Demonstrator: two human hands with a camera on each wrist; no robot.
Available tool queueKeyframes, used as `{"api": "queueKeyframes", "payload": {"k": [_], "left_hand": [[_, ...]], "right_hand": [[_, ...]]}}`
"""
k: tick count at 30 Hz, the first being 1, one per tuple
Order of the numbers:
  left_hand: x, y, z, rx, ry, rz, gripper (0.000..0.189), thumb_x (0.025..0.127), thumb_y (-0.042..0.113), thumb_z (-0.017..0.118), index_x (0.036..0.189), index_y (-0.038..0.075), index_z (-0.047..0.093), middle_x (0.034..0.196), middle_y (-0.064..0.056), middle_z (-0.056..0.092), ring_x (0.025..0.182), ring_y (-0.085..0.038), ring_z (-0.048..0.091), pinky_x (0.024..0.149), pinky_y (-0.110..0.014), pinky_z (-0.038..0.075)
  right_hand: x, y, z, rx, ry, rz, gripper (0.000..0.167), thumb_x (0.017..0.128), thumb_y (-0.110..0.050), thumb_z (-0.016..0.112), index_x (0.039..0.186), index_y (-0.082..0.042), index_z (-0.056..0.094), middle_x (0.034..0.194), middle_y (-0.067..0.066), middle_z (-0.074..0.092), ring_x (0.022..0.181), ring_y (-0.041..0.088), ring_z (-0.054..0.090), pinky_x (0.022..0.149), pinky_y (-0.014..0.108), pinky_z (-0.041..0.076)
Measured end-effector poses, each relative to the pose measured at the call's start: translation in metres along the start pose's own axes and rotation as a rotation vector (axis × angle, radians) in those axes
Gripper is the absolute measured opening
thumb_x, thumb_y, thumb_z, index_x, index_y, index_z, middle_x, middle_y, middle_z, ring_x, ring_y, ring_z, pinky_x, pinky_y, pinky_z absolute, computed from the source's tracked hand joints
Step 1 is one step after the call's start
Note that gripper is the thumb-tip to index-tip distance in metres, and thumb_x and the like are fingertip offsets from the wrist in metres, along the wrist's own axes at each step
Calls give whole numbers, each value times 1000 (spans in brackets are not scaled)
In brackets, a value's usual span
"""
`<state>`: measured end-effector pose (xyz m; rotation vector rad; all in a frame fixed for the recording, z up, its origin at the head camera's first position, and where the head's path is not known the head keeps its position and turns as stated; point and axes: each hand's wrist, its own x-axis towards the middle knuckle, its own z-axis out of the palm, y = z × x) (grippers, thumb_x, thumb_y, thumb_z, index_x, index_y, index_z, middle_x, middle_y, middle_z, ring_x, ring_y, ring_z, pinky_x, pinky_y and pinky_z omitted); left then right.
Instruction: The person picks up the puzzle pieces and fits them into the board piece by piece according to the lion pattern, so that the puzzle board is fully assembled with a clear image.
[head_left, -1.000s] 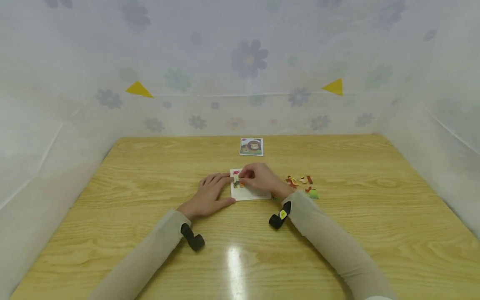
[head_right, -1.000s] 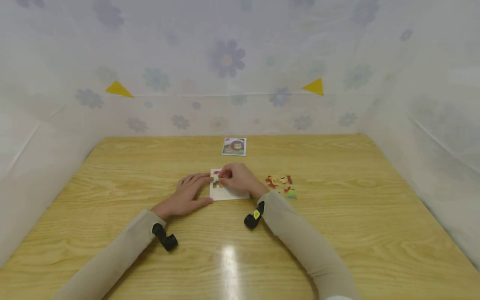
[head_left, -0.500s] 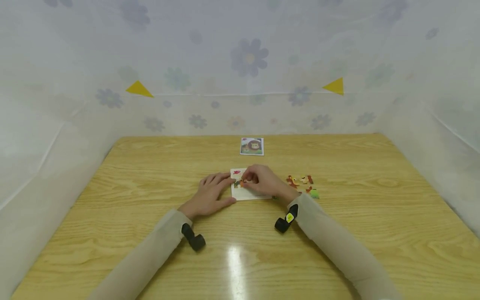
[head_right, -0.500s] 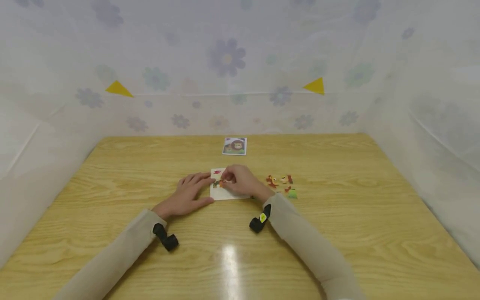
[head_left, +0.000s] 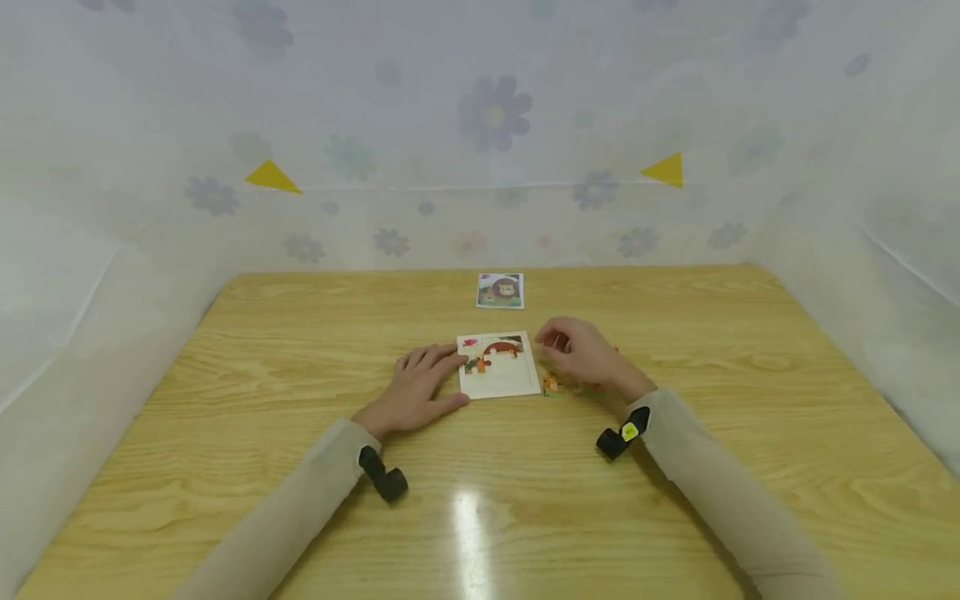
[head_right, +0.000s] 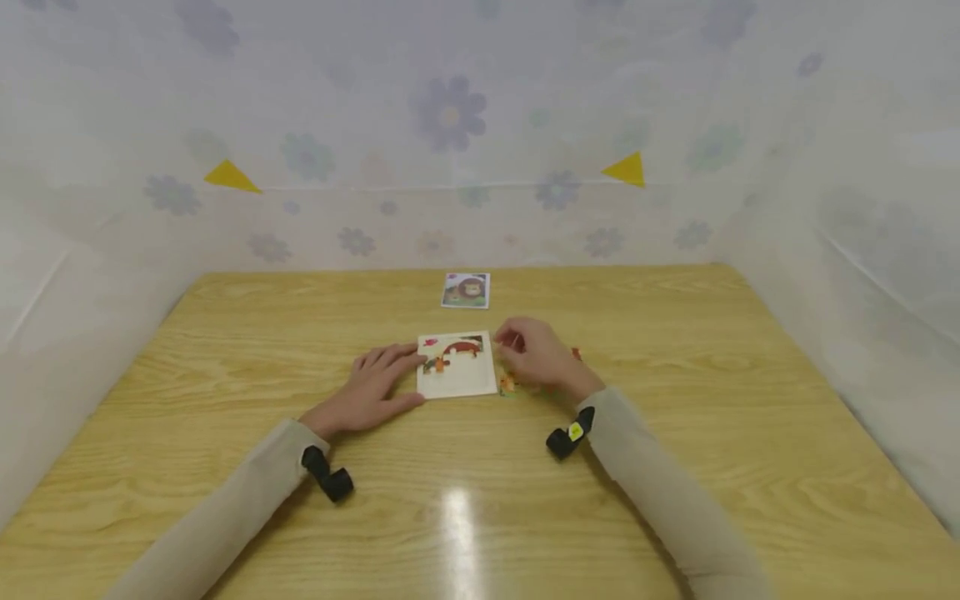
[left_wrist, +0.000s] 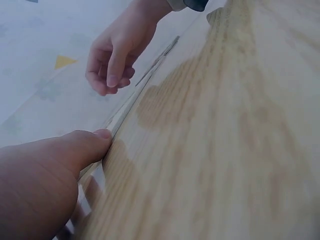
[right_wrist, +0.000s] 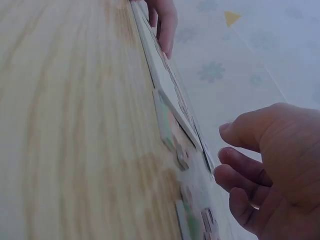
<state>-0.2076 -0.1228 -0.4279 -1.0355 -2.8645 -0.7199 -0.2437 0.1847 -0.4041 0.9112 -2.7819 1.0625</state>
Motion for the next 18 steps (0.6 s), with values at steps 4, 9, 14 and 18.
{"api": "queueKeyframes", "payload": {"k": [4,9,14,18], "left_hand": [[1,0,1,-3,-2,-2,61,94,44,57,145,15,43,153,-12,34,137,-37,30,107,-62,20],[0,1,1,-1,-17,-5,61,94,45,57,146,15,42,154,-11,33,138,-36,29,107,-62,19],[0,2,-2,-6,6,-6,61,93,42,59,145,14,44,152,-13,35,136,-38,31,107,-62,20],[0,3,-3,-5,-3,-13,61,93,43,59,145,14,43,153,-13,34,136,-38,31,107,-63,20]], "right_hand": [[-11,10,-13,-53,-4,37,13,93,-8,62,104,-3,65,93,9,63,77,16,58,68,32,49],[-28,22,-26,-84,-32,74,19,92,-7,63,110,0,63,100,13,61,82,19,58,70,34,50],[-37,26,-34,-94,-51,45,25,92,-9,65,114,3,62,102,16,59,77,18,56,68,33,49],[-39,28,-35,-107,-115,67,35,90,-14,69,118,4,61,100,15,54,76,17,48,67,30,45]]}}
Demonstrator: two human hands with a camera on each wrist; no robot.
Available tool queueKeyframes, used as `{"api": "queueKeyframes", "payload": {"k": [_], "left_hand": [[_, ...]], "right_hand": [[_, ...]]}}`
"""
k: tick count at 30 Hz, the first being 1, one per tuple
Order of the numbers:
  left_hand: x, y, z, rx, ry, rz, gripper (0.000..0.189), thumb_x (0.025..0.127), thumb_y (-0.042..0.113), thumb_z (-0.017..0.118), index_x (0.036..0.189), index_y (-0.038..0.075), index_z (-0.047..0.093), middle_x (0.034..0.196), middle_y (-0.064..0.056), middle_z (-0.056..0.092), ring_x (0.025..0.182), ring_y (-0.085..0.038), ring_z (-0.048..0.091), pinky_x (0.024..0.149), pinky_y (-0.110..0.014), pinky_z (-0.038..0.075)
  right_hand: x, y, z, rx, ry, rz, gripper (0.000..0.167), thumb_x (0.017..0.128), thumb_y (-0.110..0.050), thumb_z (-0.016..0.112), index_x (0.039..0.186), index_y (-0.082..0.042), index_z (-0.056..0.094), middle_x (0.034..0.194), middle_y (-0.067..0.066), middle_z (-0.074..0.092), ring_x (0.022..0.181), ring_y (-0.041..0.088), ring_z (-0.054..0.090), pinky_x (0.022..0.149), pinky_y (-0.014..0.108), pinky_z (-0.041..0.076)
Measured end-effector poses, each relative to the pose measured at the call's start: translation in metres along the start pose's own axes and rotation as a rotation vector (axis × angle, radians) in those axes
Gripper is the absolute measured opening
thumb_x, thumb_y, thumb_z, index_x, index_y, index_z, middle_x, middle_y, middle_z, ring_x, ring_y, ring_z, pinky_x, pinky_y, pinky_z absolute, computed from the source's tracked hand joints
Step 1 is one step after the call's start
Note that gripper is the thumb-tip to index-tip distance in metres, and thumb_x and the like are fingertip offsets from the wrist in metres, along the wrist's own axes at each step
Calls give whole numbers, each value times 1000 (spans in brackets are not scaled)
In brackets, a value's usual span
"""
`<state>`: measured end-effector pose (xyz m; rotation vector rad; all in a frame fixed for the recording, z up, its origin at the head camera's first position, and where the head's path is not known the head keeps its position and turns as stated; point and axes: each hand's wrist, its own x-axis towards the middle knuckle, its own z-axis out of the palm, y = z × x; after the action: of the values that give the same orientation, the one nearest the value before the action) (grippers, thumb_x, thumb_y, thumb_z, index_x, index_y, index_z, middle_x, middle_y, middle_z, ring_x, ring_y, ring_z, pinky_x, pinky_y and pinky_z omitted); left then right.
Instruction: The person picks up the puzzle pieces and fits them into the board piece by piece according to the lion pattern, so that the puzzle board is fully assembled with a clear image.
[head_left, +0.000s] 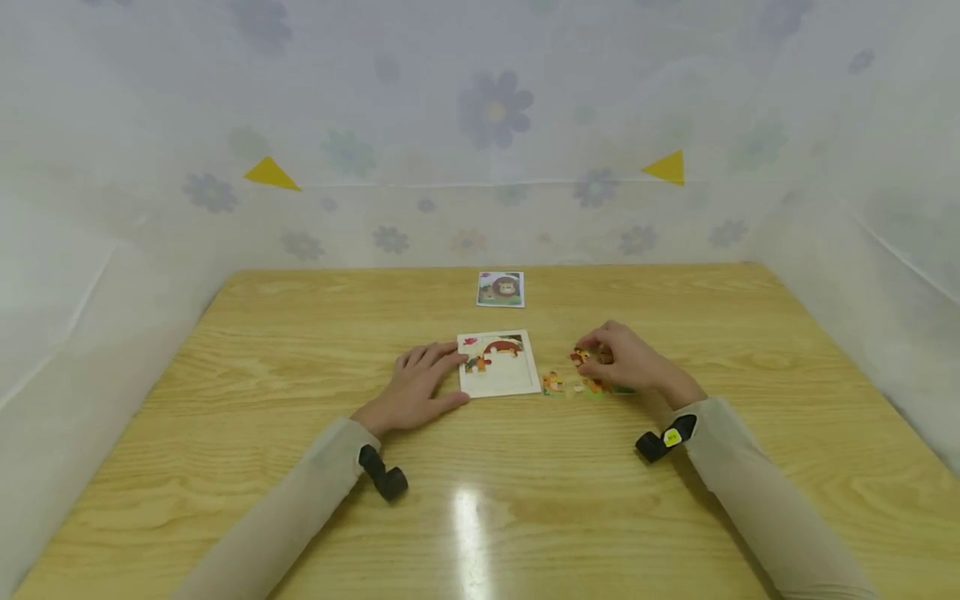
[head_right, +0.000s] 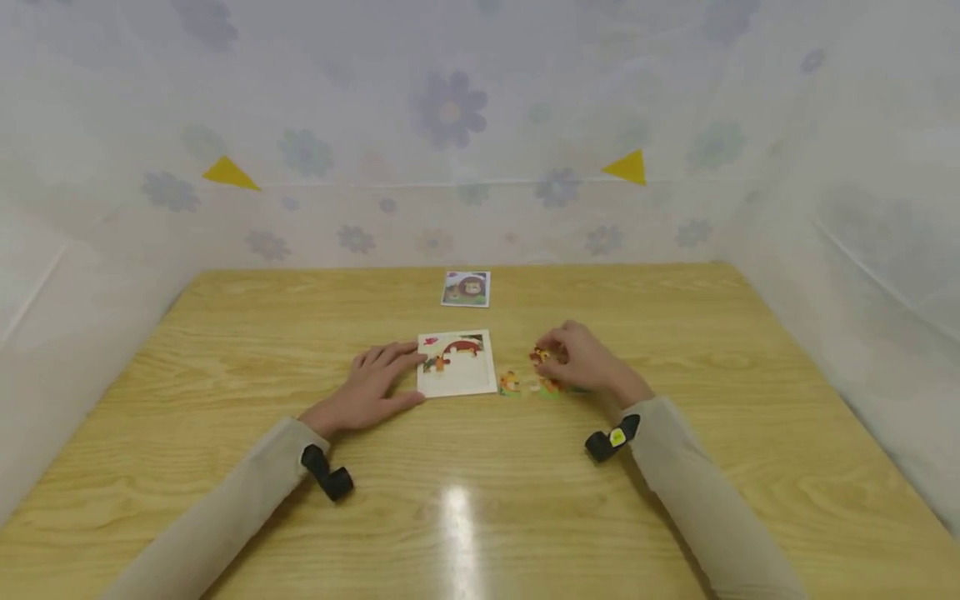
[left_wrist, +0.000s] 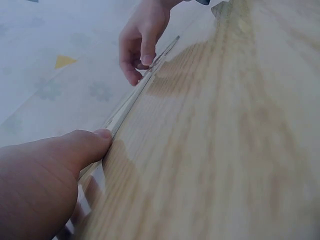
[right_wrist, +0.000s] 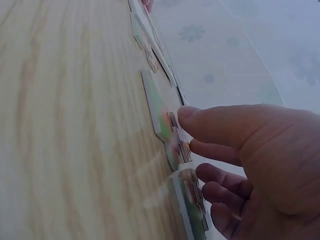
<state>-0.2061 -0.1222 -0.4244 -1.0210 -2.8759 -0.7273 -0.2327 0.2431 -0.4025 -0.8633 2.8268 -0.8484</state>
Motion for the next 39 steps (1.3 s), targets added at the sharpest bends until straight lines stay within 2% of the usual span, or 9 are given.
{"api": "queueKeyframes", "payload": {"k": [3,9,12,16,21,26,30,33,39], "left_hand": [[0,0,0,-7,-4,-1,61,93,44,58,145,15,43,153,-13,33,137,-38,30,107,-63,20],[1,-1,2,3,8,6,61,93,44,59,145,15,43,153,-12,34,136,-38,31,106,-63,21],[1,-2,2,10,11,9,61,93,43,59,145,15,43,153,-12,34,136,-38,31,106,-63,21],[1,-3,3,2,5,5,61,93,44,59,145,15,44,153,-12,34,136,-38,32,106,-62,21],[2,-3,3,5,8,3,61,93,44,59,145,15,44,153,-12,34,136,-38,32,106,-62,21],[3,-1,3,-2,12,8,60,93,43,60,143,14,45,152,-13,35,135,-38,32,107,-62,21],[3,-1,3,-8,10,9,60,92,42,60,143,13,46,152,-13,35,135,-38,32,107,-62,21],[3,-1,3,-4,9,8,61,92,42,60,143,13,45,152,-13,35,135,-38,32,107,-61,21],[4,-3,4,-8,8,4,61,93,43,59,144,13,45,152,-13,35,136,-37,31,108,-60,20]], "right_hand": [[0,0,0,16,-42,33,37,89,-16,69,119,4,60,98,12,51,77,16,44,67,30,44],[6,0,0,84,-69,97,35,89,-15,69,115,6,61,99,15,60,74,15,54,72,32,49],[8,0,-1,115,-92,132,35,89,-15,69,115,6,60,101,15,60,76,15,54,71,32,49],[10,-1,-1,154,-102,152,31,88,-13,69,112,2,58,92,11,60,72,17,54,69,31,48],[14,-3,1,159,-44,113,26,88,-10,69,110,-1,57,85,8,59,70,16,54,67,30,48],[20,-9,8,103,75,94,20,93,-7,62,111,0,59,91,10,62,75,15,59,67,29,49],[27,-15,14,119,157,91,16,93,-4,60,109,0,60,93,13,63,80,21,63,70,32,52],[34,-21,20,156,167,79,15,93,-5,62,107,0,61,93,13,63,81,22,64,72,33,53],[47,-33,32,209,148,59,10,91,-6,64,100,-2,64,86,9,65,74,15,62,68,29,52]]}}
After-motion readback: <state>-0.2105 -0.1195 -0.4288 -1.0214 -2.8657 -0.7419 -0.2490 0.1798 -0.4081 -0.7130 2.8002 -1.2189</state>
